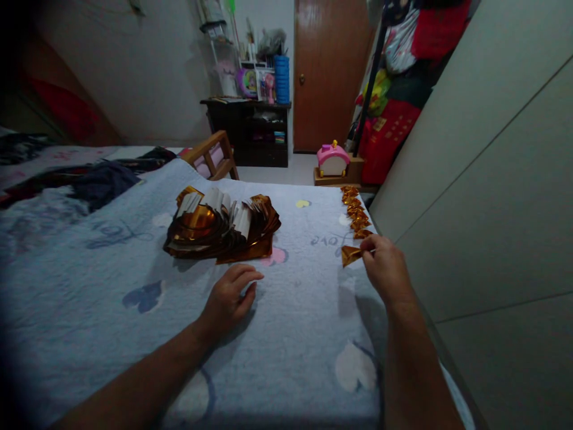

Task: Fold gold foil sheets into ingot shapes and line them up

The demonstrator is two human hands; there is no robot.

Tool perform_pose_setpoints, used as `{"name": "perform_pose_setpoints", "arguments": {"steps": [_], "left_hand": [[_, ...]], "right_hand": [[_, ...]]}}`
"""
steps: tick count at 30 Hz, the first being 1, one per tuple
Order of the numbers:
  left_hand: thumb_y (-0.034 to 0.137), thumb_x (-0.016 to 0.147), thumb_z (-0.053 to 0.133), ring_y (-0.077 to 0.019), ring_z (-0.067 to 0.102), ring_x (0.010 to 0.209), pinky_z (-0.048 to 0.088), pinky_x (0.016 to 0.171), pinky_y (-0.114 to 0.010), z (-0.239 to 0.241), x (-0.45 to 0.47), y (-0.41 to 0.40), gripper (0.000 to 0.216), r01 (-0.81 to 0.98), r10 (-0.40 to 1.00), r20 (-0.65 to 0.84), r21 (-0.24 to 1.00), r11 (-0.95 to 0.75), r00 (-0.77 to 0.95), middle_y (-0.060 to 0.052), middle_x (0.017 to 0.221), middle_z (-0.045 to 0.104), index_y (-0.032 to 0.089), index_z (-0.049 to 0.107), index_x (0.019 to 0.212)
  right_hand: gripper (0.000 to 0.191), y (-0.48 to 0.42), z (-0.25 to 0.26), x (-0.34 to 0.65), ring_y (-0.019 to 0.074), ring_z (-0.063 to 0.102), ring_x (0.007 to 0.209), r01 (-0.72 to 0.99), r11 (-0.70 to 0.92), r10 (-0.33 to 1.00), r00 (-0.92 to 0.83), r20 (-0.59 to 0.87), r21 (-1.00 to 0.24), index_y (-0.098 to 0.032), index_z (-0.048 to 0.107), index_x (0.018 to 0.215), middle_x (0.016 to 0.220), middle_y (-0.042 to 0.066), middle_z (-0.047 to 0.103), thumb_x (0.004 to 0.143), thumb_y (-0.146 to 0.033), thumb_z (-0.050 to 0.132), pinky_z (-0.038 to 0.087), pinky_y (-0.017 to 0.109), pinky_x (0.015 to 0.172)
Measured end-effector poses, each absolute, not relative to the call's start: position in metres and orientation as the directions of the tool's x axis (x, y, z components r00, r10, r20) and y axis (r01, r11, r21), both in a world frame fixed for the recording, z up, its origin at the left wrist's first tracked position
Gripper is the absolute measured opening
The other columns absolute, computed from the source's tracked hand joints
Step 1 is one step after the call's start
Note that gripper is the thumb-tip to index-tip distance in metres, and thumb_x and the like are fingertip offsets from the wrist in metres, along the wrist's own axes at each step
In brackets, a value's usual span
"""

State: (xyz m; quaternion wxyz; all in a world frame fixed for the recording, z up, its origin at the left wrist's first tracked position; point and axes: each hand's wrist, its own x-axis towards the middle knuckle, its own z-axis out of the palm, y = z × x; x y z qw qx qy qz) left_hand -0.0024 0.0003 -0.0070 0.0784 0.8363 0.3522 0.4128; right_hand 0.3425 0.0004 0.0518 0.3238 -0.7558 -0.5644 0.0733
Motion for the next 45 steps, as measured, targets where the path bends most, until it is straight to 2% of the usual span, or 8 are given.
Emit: {"name": "perform_pose_setpoints", "arguments": {"steps": [4,9,14,22,30,34,39,45], "left_hand": [[0.003,0.085,0.052,-0.0209,0.064,0.09,0.056,0.08,-0.033,-0.009,-0.002,0.001,0.025,0.515,0.665,0.615,0.441,-0.735,0.423,-0.007,0.096,0.066,0.017,0.065,0.1],[0.003,0.085,0.051,-0.0211,0.065,0.089,0.055,0.079,-0.035,-0.01,-0.002,0.002,0.024,0.509,0.691,0.583,0.476,-0.717,0.427,-0.007,0.094,0.067,0.017,0.066,0.099],[0.004,0.084,0.051,-0.0213,0.065,0.087,0.055,0.077,-0.035,-0.009,-0.003,0.002,0.024,0.498,0.682,0.584,0.473,-0.726,0.439,-0.008,0.092,0.068,0.016,0.066,0.097],[0.003,0.083,0.052,-0.0209,0.065,0.087,0.055,0.077,-0.034,-0.01,-0.004,0.003,0.024,0.496,0.696,0.566,0.492,-0.715,0.442,-0.008,0.092,0.068,0.016,0.067,0.097],[0.004,0.082,0.052,-0.0211,0.066,0.087,0.055,0.077,-0.034,-0.009,-0.006,0.003,0.025,0.49,0.708,0.551,0.513,-0.705,0.442,-0.007,0.092,0.068,0.017,0.066,0.097],[0.005,0.083,0.051,-0.0212,0.065,0.087,0.055,0.077,-0.034,-0.009,-0.006,0.003,0.024,0.497,0.714,0.543,0.515,-0.698,0.441,-0.008,0.092,0.068,0.018,0.066,0.097],[0.006,0.084,0.05,-0.0212,0.065,0.088,0.055,0.078,-0.035,-0.008,-0.006,0.003,0.023,0.506,0.724,0.523,0.518,-0.689,0.45,-0.008,0.092,0.069,0.018,0.066,0.097],[0.006,0.084,0.051,-0.0214,0.066,0.086,0.055,0.077,-0.035,-0.008,-0.006,0.003,0.023,0.501,0.719,0.531,0.517,-0.694,0.449,-0.007,0.091,0.069,0.018,0.066,0.096]], "right_hand": [[0.011,-0.005,0.037,0.381,0.0186,0.055,0.059,0.744,-0.376,0.759,0.589,0.277,-0.552,-0.021,0.063,0.07,0.067,0.005,0.064,0.063,-0.022,0.054,0.038,0.03,0.059],[0.014,-0.007,0.008,0.399,0.02,0.055,0.059,0.668,-0.431,0.671,0.687,0.279,-0.607,-0.021,0.061,0.07,0.064,0.005,0.063,0.061,-0.02,0.051,0.038,0.032,0.057],[0.012,0.0,-0.01,0.4,0.0228,0.057,0.066,0.706,-0.38,0.694,0.645,0.32,-0.598,-0.022,0.059,0.071,0.071,0.007,0.065,0.063,-0.021,0.05,0.041,0.034,0.064],[0.015,0.004,-0.014,0.399,0.0268,0.059,0.076,0.73,-0.392,0.705,0.629,0.327,-0.559,-0.021,0.059,0.077,0.08,0.011,0.065,0.064,-0.025,0.051,0.044,0.038,0.074],[0.006,0.007,-0.014,0.395,0.025,0.055,0.072,0.757,-0.412,0.704,0.618,0.35,-0.508,-0.023,0.055,0.068,0.073,0.009,0.061,0.067,-0.026,0.05,0.042,0.038,0.074],[0.015,0.007,-0.014,0.395,0.0252,0.055,0.073,0.77,-0.398,0.699,0.607,0.379,-0.498,-0.019,0.062,0.073,0.075,0.01,0.061,0.068,-0.027,0.051,0.044,0.039,0.075],[0.034,0.006,-0.015,0.391,0.0247,0.057,0.078,0.83,-0.301,0.726,0.519,0.451,-0.47,-0.014,0.072,0.091,0.089,0.013,0.065,0.07,-0.026,0.049,0.046,0.039,0.08],[0.036,0.008,-0.018,0.389,0.0265,0.058,0.08,0.851,-0.328,0.745,0.5,0.441,-0.411,-0.012,0.076,0.088,0.086,0.014,0.065,0.073,-0.025,0.046,0.045,0.04,0.082]]}}
